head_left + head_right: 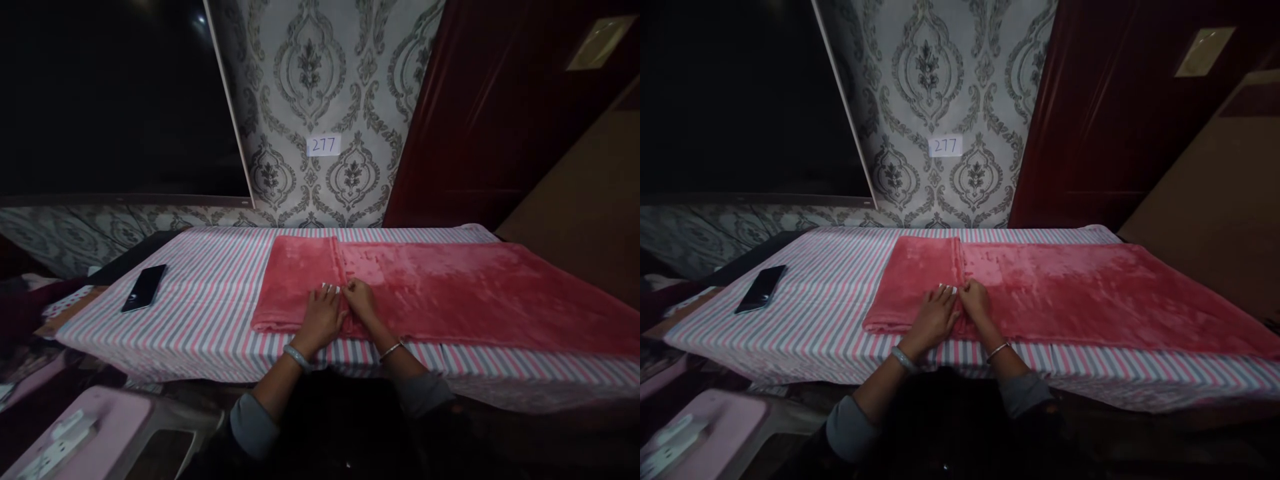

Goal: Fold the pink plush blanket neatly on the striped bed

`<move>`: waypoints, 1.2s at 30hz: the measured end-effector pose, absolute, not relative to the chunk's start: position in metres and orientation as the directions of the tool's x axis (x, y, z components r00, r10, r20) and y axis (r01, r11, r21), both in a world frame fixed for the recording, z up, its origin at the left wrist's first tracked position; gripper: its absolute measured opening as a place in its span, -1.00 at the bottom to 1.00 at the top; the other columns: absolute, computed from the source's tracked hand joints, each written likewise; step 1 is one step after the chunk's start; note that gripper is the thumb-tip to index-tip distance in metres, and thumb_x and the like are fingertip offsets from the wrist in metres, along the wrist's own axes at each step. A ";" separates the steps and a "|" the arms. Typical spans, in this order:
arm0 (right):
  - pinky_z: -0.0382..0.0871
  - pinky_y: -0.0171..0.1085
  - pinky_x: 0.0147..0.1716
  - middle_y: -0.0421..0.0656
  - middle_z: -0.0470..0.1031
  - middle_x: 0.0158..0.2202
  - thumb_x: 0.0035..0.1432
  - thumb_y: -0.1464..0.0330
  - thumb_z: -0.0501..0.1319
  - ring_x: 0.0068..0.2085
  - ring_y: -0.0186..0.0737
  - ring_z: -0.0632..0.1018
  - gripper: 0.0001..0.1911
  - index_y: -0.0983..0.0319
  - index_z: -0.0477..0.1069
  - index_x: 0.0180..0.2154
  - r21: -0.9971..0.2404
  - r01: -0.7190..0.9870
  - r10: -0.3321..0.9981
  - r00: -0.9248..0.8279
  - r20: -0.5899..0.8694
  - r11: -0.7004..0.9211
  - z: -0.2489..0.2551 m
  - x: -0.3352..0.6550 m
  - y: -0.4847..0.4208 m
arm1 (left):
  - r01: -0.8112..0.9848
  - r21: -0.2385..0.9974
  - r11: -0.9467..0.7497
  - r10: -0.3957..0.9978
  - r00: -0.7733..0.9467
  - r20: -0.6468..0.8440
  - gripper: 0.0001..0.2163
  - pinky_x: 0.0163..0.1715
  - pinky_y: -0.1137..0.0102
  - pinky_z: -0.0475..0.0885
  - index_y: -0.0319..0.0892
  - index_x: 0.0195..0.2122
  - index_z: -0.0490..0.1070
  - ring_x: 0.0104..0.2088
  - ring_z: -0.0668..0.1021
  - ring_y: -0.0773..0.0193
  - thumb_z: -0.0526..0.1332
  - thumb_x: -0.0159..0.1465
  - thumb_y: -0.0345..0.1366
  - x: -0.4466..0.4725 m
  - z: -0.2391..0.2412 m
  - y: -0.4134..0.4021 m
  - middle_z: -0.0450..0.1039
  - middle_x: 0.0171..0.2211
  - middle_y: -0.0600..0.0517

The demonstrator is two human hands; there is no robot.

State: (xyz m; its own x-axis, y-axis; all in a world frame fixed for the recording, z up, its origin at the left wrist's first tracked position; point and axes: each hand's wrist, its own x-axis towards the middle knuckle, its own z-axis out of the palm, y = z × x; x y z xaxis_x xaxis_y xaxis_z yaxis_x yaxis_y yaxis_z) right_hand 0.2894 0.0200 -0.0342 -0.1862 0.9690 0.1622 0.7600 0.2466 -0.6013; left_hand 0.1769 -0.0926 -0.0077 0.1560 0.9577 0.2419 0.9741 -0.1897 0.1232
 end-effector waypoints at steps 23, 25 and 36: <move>0.13 0.02 0.29 0.16 0.07 0.43 0.40 0.14 0.07 0.38 0.08 0.20 -0.28 0.33 0.01 0.43 -0.330 0.849 0.908 -0.414 0.074 0.414 0.006 0.225 0.096 | 0.984 0.123 -0.128 0.943 0.082 0.323 -0.48 0.33 -0.18 0.15 -0.21 0.37 0.22 0.41 0.19 -0.14 0.05 0.43 -0.12 0.175 -0.043 -0.098 0.20 0.37 -0.27; 0.25 -0.03 0.19 0.18 0.31 0.29 0.41 0.18 0.05 0.25 0.09 0.37 -0.30 0.30 -0.02 0.45 -0.377 0.871 0.948 -0.303 0.094 0.315 0.011 0.218 0.102 | 0.975 0.154 -0.163 0.947 0.111 0.301 -0.39 0.35 -0.20 0.10 -0.20 0.39 0.18 0.43 0.14 -0.17 0.11 0.39 -0.01 0.173 -0.041 -0.100 0.14 0.40 -0.27; 0.37 -0.17 0.04 -0.01 0.44 0.10 0.40 0.29 0.02 0.07 -0.01 0.50 -0.46 0.05 0.24 0.37 -0.459 0.805 0.925 -0.351 0.143 0.377 -0.006 0.224 0.120 | 0.930 0.253 -0.266 0.951 0.210 0.227 -0.27 0.41 -0.18 -0.01 -0.18 0.44 0.07 0.47 0.00 -0.15 0.26 0.28 -0.14 0.167 -0.040 -0.108 0.04 0.45 -0.16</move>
State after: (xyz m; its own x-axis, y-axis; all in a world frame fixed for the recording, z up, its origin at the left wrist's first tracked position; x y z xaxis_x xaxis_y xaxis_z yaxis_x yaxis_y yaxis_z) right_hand 0.2245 0.1196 -0.0062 -0.3513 0.9253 0.1432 0.8046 0.3765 -0.4592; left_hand 0.1665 -0.1079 -0.0396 0.2098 0.9510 0.2271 0.9303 -0.2656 0.2529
